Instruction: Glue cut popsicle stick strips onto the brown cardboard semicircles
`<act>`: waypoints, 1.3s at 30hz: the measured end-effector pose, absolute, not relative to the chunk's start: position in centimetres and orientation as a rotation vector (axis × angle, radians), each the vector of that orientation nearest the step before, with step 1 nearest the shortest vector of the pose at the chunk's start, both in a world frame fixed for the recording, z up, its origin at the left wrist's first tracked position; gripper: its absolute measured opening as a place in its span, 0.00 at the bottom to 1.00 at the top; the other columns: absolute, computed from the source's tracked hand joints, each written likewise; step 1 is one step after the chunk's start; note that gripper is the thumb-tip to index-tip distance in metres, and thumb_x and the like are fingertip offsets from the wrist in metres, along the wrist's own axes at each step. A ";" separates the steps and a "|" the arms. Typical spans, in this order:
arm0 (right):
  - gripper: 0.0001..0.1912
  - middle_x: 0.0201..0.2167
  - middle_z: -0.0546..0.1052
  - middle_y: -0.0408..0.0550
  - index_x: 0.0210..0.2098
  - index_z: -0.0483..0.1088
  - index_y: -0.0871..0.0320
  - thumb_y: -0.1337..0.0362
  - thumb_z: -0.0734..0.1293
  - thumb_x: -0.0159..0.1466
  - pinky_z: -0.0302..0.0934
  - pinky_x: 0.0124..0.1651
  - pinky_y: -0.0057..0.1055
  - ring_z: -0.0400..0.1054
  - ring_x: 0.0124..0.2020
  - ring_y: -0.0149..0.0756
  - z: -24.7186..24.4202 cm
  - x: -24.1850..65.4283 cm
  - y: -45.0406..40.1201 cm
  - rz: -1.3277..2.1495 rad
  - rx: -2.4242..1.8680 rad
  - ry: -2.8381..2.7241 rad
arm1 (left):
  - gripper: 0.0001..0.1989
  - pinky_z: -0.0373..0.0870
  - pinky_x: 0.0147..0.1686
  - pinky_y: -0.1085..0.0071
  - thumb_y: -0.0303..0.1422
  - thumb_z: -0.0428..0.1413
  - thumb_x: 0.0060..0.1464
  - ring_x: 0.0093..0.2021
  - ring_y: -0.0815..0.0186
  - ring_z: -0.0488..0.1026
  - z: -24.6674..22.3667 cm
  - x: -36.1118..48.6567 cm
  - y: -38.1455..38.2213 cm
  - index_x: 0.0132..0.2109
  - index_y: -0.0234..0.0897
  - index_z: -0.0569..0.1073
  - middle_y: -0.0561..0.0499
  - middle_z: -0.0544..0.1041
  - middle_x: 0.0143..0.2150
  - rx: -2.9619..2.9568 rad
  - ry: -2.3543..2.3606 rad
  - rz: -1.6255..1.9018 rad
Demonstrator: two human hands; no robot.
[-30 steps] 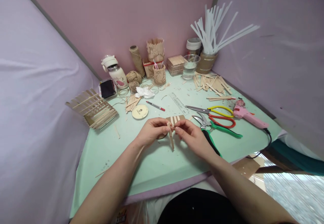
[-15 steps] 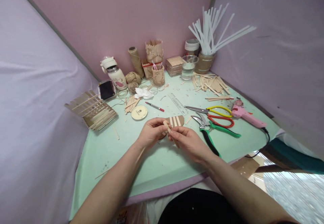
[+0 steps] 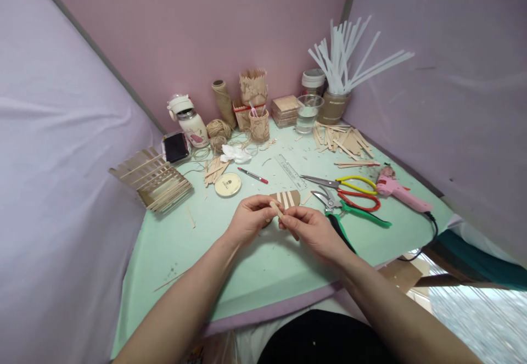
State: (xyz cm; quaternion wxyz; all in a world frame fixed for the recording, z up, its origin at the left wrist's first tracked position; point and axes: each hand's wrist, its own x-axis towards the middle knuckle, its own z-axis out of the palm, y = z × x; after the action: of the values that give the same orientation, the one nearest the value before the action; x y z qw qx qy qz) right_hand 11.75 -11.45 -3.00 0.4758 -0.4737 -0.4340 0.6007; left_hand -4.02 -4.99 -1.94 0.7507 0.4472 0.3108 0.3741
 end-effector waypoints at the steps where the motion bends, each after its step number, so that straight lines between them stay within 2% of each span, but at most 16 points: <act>1: 0.17 0.24 0.70 0.40 0.29 0.74 0.58 0.50 0.71 0.59 0.47 0.28 0.28 0.53 0.23 0.26 -3.1 11.8 -11.4 1.451 -1.165 -1.080 | 0.13 0.69 0.28 0.68 0.37 0.71 0.37 0.24 0.66 0.73 -2.0 -4.1 -5.0 0.30 0.34 0.80 0.50 0.78 0.26 0.994 0.693 0.823; 4: 0.17 0.22 0.67 0.38 0.28 0.74 0.58 0.49 0.70 0.59 0.48 0.28 0.28 0.54 0.24 0.27 -3.3 11.8 -11.3 1.393 -1.194 -1.118 | 0.12 0.66 0.27 0.71 0.36 0.70 0.40 0.24 0.69 0.71 -2.2 -4.3 -4.9 0.31 0.34 0.80 0.50 0.78 0.26 1.061 0.713 0.826; 7: 0.16 0.23 0.70 0.39 0.29 0.74 0.57 0.50 0.69 0.60 0.52 0.31 0.28 0.58 0.25 0.29 -3.3 11.7 -11.3 1.304 -1.215 -1.144 | 0.10 0.63 0.24 0.73 0.36 0.68 0.42 0.24 0.71 0.70 -1.8 -4.4 -5.1 0.32 0.35 0.81 0.49 0.79 0.28 1.129 0.751 0.869; 10: 0.13 0.29 0.75 0.42 0.31 0.74 0.56 0.53 0.67 0.63 0.58 0.38 0.31 0.66 0.32 0.34 -3.4 11.5 -11.4 1.047 -1.271 -1.219 | 0.09 0.59 0.21 0.75 0.34 0.67 0.44 0.23 0.72 0.67 -1.0 -4.1 -5.5 0.36 0.36 0.83 0.49 0.79 0.28 1.176 0.884 0.950; 13: 0.09 0.32 0.77 0.44 0.32 0.73 0.56 0.58 0.66 0.65 0.59 0.43 0.33 0.69 0.37 0.37 -3.6 11.5 -11.4 0.727 -1.320 -1.324 | 0.09 0.57 0.19 0.75 0.33 0.66 0.43 0.21 0.72 0.65 -0.4 -3.7 -5.8 0.35 0.37 0.83 0.50 0.79 0.25 1.156 0.984 1.034; 20: 0.07 0.32 0.78 0.45 0.33 0.72 0.55 0.62 0.65 0.67 0.61 0.43 0.34 0.70 0.36 0.37 -4.0 11.4 -11.5 0.488 -1.319 -1.457 | 0.06 0.59 0.18 0.75 0.33 0.66 0.42 0.21 0.71 0.67 -0.4 -3.4 -6.1 0.31 0.37 0.83 0.49 0.80 0.24 1.166 1.038 1.088; 27: 0.06 0.30 0.77 0.45 0.34 0.71 0.56 0.65 0.64 0.68 0.60 0.41 0.34 0.70 0.34 0.37 -3.5 12.3 -11.2 0.253 -1.320 -1.663 | 0.08 0.69 0.27 0.73 0.36 0.65 0.46 0.29 0.67 0.74 -1.0 -4.2 -5.4 0.33 0.36 0.82 0.47 0.82 0.29 1.276 1.032 1.001; 30: 0.08 0.29 0.77 0.46 0.33 0.71 0.58 0.66 0.63 0.69 0.58 0.40 0.35 0.68 0.33 0.38 -2.8 13.6 -11.0 0.007 -1.342 -1.911 | 0.13 0.72 0.32 0.71 0.36 0.64 0.49 0.35 0.63 0.78 -1.5 -4.7 -4.7 0.42 0.35 0.81 0.44 0.83 0.38 1.445 0.948 0.872; 33: 0.10 0.28 0.77 0.47 0.31 0.71 0.59 0.68 0.62 0.69 0.56 0.42 0.36 0.67 0.33 0.38 -2.2 14.8 -11.0 -0.206 -1.347 -2.139 | 0.18 0.73 0.42 0.67 0.34 0.62 0.52 0.43 0.60 0.78 -2.0 -5.0 -4.4 0.50 0.37 0.78 0.44 0.82 0.47 1.802 0.894 0.731; 36: 0.10 0.26 0.75 0.46 0.29 0.71 0.60 0.70 0.63 0.67 0.55 0.43 0.36 0.66 0.33 0.38 -2.0 15.4 -11.2 -0.311 -1.359 -2.290 | 0.16 0.71 0.45 0.65 0.33 0.58 0.58 0.44 0.60 0.78 -2.5 -4.9 -4.6 0.53 0.37 0.76 0.45 0.82 0.46 2.195 0.866 0.543; 39: 0.10 0.26 0.74 0.45 0.28 0.70 0.59 0.73 0.64 0.66 0.55 0.43 0.35 0.65 0.33 0.37 -1.9 15.4 -11.3 -0.340 -1.339 -2.405 | 0.15 0.71 0.42 0.67 0.33 0.53 0.62 0.43 0.61 0.78 -2.5 -4.5 -5.1 0.54 0.39 0.75 0.46 0.82 0.45 2.435 0.834 0.356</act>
State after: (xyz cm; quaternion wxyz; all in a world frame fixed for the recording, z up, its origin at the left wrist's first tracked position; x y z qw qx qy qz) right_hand 15.41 -11.33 -1.92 0.1829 -0.4745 -0.8526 -0.1203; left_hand -4.49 -5.10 -2.54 0.2684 0.9028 0.3091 0.1321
